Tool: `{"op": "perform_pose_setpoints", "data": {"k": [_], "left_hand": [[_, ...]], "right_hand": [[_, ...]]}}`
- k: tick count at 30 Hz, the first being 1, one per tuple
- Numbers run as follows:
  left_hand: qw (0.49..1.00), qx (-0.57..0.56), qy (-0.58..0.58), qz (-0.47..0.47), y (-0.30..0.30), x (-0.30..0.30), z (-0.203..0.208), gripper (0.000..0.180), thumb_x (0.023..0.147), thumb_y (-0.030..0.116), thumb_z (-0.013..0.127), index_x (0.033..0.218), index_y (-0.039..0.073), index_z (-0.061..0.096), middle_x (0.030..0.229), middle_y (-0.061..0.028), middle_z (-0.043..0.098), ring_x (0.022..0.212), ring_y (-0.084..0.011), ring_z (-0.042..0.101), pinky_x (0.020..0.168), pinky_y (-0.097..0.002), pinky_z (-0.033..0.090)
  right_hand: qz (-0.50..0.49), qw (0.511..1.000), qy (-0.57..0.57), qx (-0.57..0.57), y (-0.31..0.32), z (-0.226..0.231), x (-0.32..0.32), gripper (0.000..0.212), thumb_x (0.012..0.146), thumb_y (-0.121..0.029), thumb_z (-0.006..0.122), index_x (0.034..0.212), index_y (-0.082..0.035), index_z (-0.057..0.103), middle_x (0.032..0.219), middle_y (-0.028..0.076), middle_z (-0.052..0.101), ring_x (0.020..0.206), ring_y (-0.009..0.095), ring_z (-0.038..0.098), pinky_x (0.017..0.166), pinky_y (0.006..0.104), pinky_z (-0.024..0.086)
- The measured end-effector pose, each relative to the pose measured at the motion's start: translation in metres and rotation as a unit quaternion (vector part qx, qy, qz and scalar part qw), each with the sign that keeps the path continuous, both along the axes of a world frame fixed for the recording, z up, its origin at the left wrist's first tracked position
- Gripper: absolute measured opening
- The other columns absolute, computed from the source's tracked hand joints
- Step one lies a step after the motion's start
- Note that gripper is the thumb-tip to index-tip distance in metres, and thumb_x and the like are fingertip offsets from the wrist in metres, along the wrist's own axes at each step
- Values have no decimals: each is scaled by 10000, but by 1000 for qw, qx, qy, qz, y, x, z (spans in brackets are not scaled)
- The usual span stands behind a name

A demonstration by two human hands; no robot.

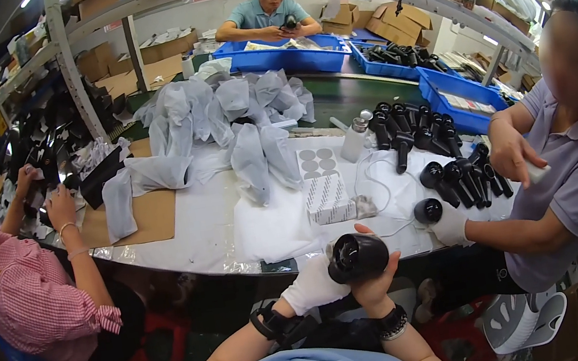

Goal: Wiping and inspecting hair dryers at an industrial workbench.

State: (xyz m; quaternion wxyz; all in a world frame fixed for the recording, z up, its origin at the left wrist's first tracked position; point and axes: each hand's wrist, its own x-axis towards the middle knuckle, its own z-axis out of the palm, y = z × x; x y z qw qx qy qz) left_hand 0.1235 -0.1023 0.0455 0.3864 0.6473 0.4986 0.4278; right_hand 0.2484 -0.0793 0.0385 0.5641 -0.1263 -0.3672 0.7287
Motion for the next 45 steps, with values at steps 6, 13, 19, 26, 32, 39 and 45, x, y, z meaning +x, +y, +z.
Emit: {"op": "perform_pose_setpoints", "data": {"k": [6, 13, 19, 26, 32, 39, 45], "left_hand": [[998, 9, -53, 11, 3, -1, -1, 290, 660, 85, 648, 944, 34, 617, 792, -75, 642, 735, -171, 619, 690, -299, 500], [930, -122, -346, -34, 31, -9, -18, 314, 669, 44, 605, 980, 0, 594, 838, -52, 618, 773, -146, 588, 725, -273, 488], [885, -123, -449, 26, 35, 0, -4, 380, 668, 14, 589, 1046, -19, 557, 715, -54, 579, 641, -149, 576, 628, -270, 489], [796, -216, -545, -154, 32, -15, -12, 384, 692, 95, 591, 1049, -31, 532, 596, -63, 496, 449, -152, 462, 465, -271, 393], [778, -203, -557, -206, 31, -15, -7, 372, 707, 148, 592, 1019, -22, 484, 600, -67, 486, 426, -145, 431, 436, -265, 362], [870, -204, -426, -142, 26, -9, 12, 502, 686, 145, 621, 1142, 18, 454, 649, -57, 486, 433, -143, 453, 426, -249, 356], [881, -222, -400, -120, 25, -8, 16, 514, 668, 104, 643, 1129, 15, 434, 695, -72, 511, 468, -161, 508, 432, -257, 397]], "right_hand": [[-46, 986, -100, 123, -9, -46, -6, 692, 868, -380, 590, 1372, 7, 316, 1283, 146, 473, 1171, 246, 474, 1013, 349, 343], [-142, 814, -408, 387, 9, -32, -13, 543, 868, -132, 529, 1345, 49, 341, 1360, 179, 390, 1213, 304, 430, 1041, 351, 282], [-61, 900, -352, 250, 13, -20, 1, 541, 894, -126, 467, 1386, 33, 306, 1399, 146, 379, 1293, 268, 353, 1079, 339, 223], [-31, 971, -167, 166, 23, -22, 13, 560, 892, -116, 405, 1392, 88, 257, 1442, 177, 311, 1325, 257, 323, 1087, 332, 219], [-116, 925, -208, 295, 32, -21, 26, 588, 913, -215, 387, 1385, 108, 249, 1457, 195, 278, 1351, 285, 273, 1102, 357, 183], [-202, 837, -298, 412, 47, -11, 34, 671, 934, -362, 403, 1376, 120, 255, 1449, 219, 276, 1358, 340, 244, 1108, 401, 153], [-207, 796, -309, 477, 43, 17, 30, 597, 927, -363, 448, 1340, 64, 388, 1377, 244, 373, 1312, 392, 311, 1087, 436, 196]]}}
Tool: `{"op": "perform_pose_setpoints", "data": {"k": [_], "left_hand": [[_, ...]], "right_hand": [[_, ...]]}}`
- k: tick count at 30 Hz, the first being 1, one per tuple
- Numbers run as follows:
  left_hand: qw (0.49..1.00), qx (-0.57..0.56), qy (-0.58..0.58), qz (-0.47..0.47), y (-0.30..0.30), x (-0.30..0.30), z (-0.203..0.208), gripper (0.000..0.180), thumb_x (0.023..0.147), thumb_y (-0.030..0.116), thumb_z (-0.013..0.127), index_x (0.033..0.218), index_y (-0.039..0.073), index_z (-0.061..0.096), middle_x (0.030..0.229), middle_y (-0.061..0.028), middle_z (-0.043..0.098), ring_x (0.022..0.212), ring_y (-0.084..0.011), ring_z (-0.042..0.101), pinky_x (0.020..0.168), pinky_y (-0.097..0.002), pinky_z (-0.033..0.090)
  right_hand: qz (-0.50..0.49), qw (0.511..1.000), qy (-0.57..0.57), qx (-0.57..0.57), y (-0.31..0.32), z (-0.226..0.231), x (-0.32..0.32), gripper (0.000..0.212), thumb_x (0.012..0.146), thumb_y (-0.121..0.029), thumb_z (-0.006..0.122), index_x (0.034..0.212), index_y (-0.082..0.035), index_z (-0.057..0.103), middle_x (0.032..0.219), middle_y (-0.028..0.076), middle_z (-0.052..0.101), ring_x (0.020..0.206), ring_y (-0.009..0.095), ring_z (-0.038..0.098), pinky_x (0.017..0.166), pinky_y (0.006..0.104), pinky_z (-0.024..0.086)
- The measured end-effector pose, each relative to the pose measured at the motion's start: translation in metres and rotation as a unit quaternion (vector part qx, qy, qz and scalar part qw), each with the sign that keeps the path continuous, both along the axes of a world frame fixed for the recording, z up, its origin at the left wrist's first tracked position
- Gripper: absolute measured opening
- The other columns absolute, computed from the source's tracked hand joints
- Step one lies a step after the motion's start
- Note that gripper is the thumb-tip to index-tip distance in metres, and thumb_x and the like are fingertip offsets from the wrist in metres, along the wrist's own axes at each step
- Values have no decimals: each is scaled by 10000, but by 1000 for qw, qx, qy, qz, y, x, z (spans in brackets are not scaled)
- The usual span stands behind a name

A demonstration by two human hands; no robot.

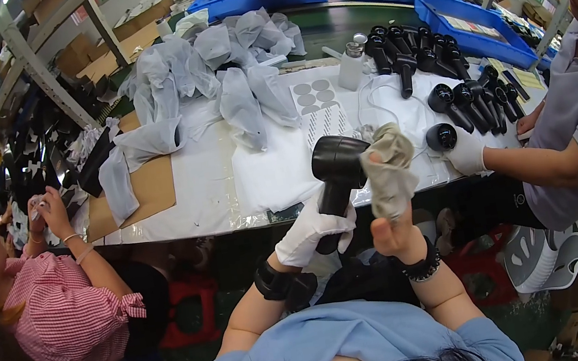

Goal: Wiping and inspecting hair dryers at an industrial workbench.

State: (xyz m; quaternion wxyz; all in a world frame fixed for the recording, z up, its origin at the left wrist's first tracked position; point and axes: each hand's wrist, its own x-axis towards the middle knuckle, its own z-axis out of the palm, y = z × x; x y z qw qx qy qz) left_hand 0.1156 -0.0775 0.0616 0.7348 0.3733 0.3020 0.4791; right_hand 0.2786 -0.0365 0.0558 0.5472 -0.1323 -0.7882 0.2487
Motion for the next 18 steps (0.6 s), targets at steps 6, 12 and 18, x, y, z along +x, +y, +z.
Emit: {"op": "perform_pose_setpoints", "data": {"k": [6, 12, 18], "left_hand": [[999, -6, 28, 41, 5, 1, -5, 487, 651, 28, 629, 1090, 5, 418, 714, -80, 519, 479, -175, 528, 435, -281, 434], [997, -3, 61, 40, 1, 2, -2, 457, 628, 39, 624, 1054, 18, 459, 689, -76, 517, 480, -168, 504, 445, -273, 409], [999, -12, 38, 11, 5, -8, -4, 442, 652, 58, 611, 1069, 16, 472, 685, -69, 522, 474, -160, 498, 452, -264, 406]], "right_hand": [[-192, 953, -218, 93, 13, 22, -15, 420, 882, -213, 519, 1267, -43, 524, 1261, 202, 499, 1219, 400, 417, 1055, 475, 250], [-13, 987, -98, -130, 46, 16, -18, 344, 846, -84, 522, 1180, -44, 597, 1155, 138, 597, 1162, 346, 486, 1044, 497, 272], [-141, 976, -153, 67, 31, -3, -20, 329, 871, -140, 507, 1169, -40, 604, 1189, 129, 582, 1217, 350, 440, 1064, 493, 237]]}}
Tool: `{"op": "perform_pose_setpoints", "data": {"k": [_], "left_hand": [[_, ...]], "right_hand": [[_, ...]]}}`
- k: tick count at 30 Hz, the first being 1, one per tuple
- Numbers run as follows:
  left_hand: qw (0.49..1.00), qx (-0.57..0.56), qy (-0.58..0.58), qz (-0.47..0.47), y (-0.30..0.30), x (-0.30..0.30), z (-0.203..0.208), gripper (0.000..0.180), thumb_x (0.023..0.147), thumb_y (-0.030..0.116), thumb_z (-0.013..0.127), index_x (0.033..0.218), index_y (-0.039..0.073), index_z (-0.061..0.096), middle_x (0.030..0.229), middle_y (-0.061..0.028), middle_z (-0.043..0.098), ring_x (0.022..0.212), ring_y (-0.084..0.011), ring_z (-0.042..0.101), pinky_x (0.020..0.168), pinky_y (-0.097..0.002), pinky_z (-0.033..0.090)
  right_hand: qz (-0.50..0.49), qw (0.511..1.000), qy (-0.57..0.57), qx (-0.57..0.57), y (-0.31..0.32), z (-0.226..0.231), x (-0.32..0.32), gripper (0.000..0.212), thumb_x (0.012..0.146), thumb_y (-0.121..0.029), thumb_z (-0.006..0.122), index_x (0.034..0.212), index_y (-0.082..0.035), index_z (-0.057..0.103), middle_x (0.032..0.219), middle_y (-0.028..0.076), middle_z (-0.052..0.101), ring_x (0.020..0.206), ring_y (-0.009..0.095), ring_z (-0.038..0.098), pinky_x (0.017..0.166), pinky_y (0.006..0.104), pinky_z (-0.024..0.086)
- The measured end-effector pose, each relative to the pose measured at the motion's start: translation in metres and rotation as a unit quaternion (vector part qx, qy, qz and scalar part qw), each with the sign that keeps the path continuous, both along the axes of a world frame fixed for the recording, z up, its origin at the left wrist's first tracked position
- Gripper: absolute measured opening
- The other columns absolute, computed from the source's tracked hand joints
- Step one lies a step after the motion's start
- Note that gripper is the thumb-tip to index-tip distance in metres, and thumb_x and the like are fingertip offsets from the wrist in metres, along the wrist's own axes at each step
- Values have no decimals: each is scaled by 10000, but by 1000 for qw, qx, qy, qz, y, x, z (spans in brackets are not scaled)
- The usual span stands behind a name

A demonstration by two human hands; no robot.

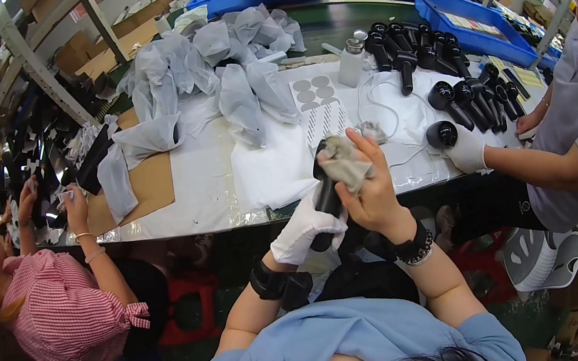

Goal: Wiping and inspecting hair dryers at an industrial workbench.

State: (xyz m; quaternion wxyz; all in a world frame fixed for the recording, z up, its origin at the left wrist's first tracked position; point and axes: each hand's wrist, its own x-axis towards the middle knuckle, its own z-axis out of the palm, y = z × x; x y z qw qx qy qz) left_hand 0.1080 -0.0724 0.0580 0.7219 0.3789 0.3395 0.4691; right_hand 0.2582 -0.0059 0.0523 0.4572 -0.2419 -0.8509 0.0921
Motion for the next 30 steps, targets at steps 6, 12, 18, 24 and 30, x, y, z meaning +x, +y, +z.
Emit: {"op": "perform_pose_setpoints", "data": {"k": [6, 12, 18, 24, 30], "left_hand": [[998, -8, -47, 40, -3, -2, -9, 415, 780, 233, 589, 1127, 22, 506, 787, -73, 578, 504, -161, 521, 472, -267, 427], [959, -167, -144, 177, 5, 15, -6, 603, 894, 586, 417, 1160, 60, 543, 925, -72, 602, 653, -145, 585, 529, -279, 495], [963, -134, -195, 132, 12, 4, -24, 656, 886, 634, 388, 1175, 65, 541, 979, -64, 603, 782, -148, 596, 647, -264, 506], [969, -80, -174, 159, 17, 2, -15, 651, 897, 610, 395, 1174, 36, 533, 953, -78, 606, 755, -161, 608, 686, -263, 523], [980, -55, -140, 132, 19, -12, -6, 637, 894, 646, 357, 1083, 75, 569, 771, -35, 592, 578, -129, 564, 523, -244, 494]], "right_hand": [[1, 999, -26, 29, -17, -20, 0, 331, 853, -176, 538, 1139, -31, 620, 1219, 122, 561, 1271, 368, 396, 1082, 493, 206], [73, 996, -23, -39, -37, -32, 5, 351, 885, -178, 443, 1156, -49, 625, 1224, 113, 567, 1259, 340, 416, 1106, 456, 150], [199, 978, 20, -52, -58, -34, 4, 318, 856, -150, 500, 1120, -29, 629, 1190, 130, 582, 1163, 323, 523, 1011, 467, 349], [295, 949, 25, -109, -65, -31, 12, 319, 881, -175, 454, 1065, 9, 639, 1144, 139, 610, 1114, 332, 556, 965, 444, 406], [322, 782, 188, -500, -57, -33, 40, 469, 956, -309, 329, 1126, 36, 599, 1192, 114, 600, 1144, 289, 539, 1009, 424, 369]]}}
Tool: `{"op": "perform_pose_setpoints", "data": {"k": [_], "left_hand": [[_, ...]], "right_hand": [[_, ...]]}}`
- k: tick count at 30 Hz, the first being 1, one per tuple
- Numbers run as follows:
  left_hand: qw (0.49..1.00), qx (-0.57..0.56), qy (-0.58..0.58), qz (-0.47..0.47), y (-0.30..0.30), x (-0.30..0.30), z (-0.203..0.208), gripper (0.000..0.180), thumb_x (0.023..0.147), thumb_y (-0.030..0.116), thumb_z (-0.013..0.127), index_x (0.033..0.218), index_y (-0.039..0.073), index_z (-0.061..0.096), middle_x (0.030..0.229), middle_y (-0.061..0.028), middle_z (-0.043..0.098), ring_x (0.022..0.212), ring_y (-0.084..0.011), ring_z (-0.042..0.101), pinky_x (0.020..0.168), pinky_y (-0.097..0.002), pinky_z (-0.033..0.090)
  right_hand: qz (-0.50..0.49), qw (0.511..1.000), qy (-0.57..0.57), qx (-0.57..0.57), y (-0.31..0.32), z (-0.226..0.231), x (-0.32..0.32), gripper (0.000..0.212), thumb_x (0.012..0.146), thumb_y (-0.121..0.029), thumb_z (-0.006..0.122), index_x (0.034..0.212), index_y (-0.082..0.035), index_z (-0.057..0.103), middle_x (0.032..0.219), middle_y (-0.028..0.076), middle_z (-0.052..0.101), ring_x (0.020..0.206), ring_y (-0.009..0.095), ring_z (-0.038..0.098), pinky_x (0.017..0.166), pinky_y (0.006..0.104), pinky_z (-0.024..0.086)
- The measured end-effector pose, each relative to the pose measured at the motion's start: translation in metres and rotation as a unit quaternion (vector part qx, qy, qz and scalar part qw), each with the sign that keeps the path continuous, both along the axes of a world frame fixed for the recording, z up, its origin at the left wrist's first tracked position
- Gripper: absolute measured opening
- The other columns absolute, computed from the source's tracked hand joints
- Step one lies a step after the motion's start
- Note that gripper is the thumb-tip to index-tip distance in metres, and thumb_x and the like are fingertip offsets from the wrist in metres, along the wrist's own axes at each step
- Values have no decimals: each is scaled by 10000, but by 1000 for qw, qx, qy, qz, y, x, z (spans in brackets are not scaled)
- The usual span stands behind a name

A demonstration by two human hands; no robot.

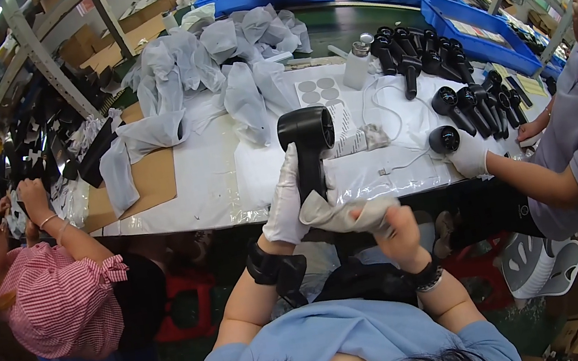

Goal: Wiping and inspecting hair dryers at an industrial workbench.

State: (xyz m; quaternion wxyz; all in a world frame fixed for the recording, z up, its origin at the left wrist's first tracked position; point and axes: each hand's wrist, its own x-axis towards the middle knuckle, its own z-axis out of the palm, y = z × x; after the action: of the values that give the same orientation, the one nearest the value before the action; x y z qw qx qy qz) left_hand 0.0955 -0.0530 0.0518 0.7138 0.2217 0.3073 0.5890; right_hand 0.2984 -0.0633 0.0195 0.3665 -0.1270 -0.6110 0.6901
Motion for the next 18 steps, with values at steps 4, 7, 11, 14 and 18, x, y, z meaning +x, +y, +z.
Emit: {"op": "perform_pose_setpoints", "data": {"k": [4, 7, 11, 14, 18], "left_hand": [[999, 6, -9, 31, 1, 2, 1, 627, 896, 639, 360, 1071, 74, 569, 732, -31, 579, 543, -132, 565, 488, -242, 489], [999, 38, -7, 9, 1, 0, 2, 607, 904, 622, 364, 1070, 74, 565, 732, -30, 575, 542, -129, 571, 478, -238, 487], [984, 125, -82, -97, 2, -4, -5, 607, 920, 598, 355, 1159, 73, 545, 901, -58, 624, 750, -145, 630, 630, -255, 525], [998, 7, -35, 51, -2, 23, 14, 650, 917, 609, 340, 1264, 83, 498, 1131, -75, 600, 992, -164, 599, 825, -282, 505], [999, 40, -6, 15, -5, 20, -3, 650, 953, 553, 302, 1415, 96, 310, 1403, -102, 396, 1248, -243, 431, 979, -388, 425]], "right_hand": [[-84, 965, 199, -146, 10, 10, 1, 530, 969, -364, 327, 1279, 42, 465, 1325, 134, 493, 1256, 276, 432, 1049, 417, 318], [-162, 960, 215, -80, 11, 30, -5, 538, 968, -361, 344, 1328, 32, 413, 1374, 143, 439, 1303, 290, 373, 1063, 424, 294], [-177, 964, 136, 145, 24, 53, -26, 449, 959, -232, 383, 1303, 50, 440, 1376, 172, 429, 1325, 334, 334, 1076, 439, 273], [-229, 824, -114, 506, 44, 69, -38, 392, 909, -185, 475, 1234, 28, 527, 1387, 165, 416, 1334, 381, 306, 1081, 448, 260], [-256, 746, -217, 576, 37, 47, -55, 367, 846, -162, 557, 1151, 41, 582, 1357, 169, 445, 1317, 425, 309, 1072, 454, 275]]}}
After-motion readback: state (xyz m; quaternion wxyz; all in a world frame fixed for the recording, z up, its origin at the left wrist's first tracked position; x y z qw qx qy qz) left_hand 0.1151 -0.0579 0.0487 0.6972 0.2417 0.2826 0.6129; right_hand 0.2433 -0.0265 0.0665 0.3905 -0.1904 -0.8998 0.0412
